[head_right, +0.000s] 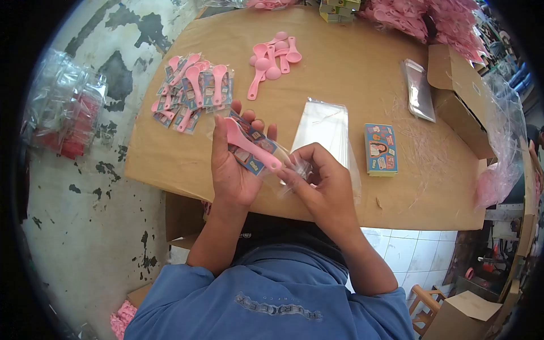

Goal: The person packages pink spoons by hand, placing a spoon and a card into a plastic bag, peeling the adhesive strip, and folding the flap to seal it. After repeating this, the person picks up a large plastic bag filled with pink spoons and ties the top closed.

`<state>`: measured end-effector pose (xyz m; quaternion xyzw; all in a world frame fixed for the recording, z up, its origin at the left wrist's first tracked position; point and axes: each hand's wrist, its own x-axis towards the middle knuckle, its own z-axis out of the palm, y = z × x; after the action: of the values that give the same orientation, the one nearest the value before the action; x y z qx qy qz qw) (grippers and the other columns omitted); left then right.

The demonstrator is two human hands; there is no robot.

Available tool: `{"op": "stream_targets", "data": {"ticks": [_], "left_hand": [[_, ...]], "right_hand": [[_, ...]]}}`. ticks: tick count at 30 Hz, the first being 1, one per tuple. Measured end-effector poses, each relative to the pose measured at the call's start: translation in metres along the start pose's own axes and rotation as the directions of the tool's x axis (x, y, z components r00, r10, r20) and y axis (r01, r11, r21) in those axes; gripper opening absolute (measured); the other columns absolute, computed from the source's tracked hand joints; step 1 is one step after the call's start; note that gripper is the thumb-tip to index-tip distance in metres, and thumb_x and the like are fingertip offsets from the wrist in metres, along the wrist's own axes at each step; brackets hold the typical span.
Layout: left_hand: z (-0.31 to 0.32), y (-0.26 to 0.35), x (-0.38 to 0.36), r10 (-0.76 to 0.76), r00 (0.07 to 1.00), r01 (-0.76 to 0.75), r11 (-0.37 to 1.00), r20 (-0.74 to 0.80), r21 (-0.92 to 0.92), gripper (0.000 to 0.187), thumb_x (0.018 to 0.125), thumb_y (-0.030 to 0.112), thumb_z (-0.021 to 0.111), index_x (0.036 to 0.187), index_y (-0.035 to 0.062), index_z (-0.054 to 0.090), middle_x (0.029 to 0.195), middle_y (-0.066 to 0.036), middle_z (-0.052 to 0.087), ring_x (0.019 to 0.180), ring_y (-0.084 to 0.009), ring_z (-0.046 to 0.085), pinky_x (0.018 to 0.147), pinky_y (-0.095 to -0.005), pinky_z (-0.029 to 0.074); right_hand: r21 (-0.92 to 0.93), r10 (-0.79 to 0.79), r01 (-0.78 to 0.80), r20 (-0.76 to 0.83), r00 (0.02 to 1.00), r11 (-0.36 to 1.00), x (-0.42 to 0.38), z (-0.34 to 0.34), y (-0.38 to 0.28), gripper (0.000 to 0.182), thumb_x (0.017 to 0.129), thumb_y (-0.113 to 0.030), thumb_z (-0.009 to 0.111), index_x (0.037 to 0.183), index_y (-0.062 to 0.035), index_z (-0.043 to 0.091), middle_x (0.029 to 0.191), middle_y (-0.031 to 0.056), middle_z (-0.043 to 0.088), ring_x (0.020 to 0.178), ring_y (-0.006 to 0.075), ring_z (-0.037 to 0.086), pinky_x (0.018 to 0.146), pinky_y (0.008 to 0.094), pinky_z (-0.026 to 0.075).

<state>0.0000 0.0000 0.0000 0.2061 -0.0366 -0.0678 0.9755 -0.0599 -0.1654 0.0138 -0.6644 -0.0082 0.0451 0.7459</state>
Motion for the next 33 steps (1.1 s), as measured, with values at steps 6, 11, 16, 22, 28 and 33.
{"op": "stream_targets", "data": {"ticks": [6,11,16,22,28,33], "left_hand": [[0.006,-0.011,-0.005,-0.104,0.994,0.105,0.994,0.015,-0.035,0.040,0.111,0.038,0.056,0.143,0.0138,0.052,0.119,-0.005,0.068,0.106,-0.0171,0.069,0.107,-0.0491,0.055],[0.002,-0.007,-0.005,-0.173,0.984,0.172,0.985,-0.036,-0.020,0.036,0.112,0.032,0.054,0.143,0.0141,0.053,0.119,-0.004,0.069,0.108,-0.0165,0.069,0.107,-0.0495,0.056],[-0.004,-0.003,-0.004,-0.219,0.975,0.220,0.973,0.024,-0.071,0.034,0.113,0.031,0.053,0.141,0.0136,0.055,0.123,-0.005,0.069,0.113,-0.0176,0.070,0.109,-0.0506,0.056],[-0.009,0.008,0.000,-0.237,0.970,0.233,0.968,-0.047,-0.089,0.034,0.112,0.030,0.054,0.140,0.0106,0.055,0.129,-0.008,0.068,0.122,-0.0205,0.067,0.114,-0.0538,0.051],[-0.002,0.024,0.001,-0.296,0.955,0.293,0.939,0.011,-0.178,0.041,0.113,0.031,0.050,0.144,0.0038,0.050,0.150,-0.019,0.054,0.141,-0.0290,0.055,0.122,-0.0571,0.042],[0.013,0.017,-0.004,-0.379,0.925,0.381,0.920,0.039,-0.092,0.050,0.114,0.031,0.041,0.153,-0.0004,0.040,0.163,-0.024,0.039,0.149,-0.0333,0.046,0.126,-0.0536,0.038]], "right_hand": [[-0.050,-0.076,0.071,-0.094,0.993,0.996,0.009,0.000,0.011,0.028,0.093,-0.006,0.080,0.107,-0.0043,0.057,0.090,-0.0013,0.058,0.079,0.0039,0.055,0.067,0.0212,0.045],[0.009,-0.145,0.147,-0.138,0.980,0.989,0.012,0.006,0.011,0.036,0.089,-0.002,0.082,0.113,-0.0048,0.055,0.092,0.0000,0.060,0.081,0.0062,0.056,0.071,0.0235,0.049],[-0.329,-0.392,0.340,-0.104,0.914,0.881,0.016,0.003,0.015,0.064,0.082,0.000,0.084,0.138,-0.0065,0.054,0.110,0.0081,0.062,0.093,0.0144,0.062,0.076,0.0283,0.052],[-0.594,-0.722,0.722,0.316,0.615,0.355,0.013,-0.014,-0.004,0.021,0.080,-0.017,0.086,0.101,-0.0155,0.084,0.139,0.0162,0.063,0.119,0.0304,0.060,0.087,0.0416,0.054],[-0.633,-0.649,0.570,0.138,0.748,0.523,0.005,-0.036,-0.015,0.030,0.085,-0.004,0.078,0.113,-0.0141,0.081,0.143,0.0144,0.064,0.125,0.0337,0.058,0.097,0.0431,0.049],[-0.760,-0.602,0.546,0.261,0.754,0.354,0.016,-0.020,-0.022,0.048,0.082,-0.001,0.077,0.125,-0.0218,0.078,0.151,0.0151,0.057,0.140,0.0372,0.050,0.113,0.0468,0.044]]}}
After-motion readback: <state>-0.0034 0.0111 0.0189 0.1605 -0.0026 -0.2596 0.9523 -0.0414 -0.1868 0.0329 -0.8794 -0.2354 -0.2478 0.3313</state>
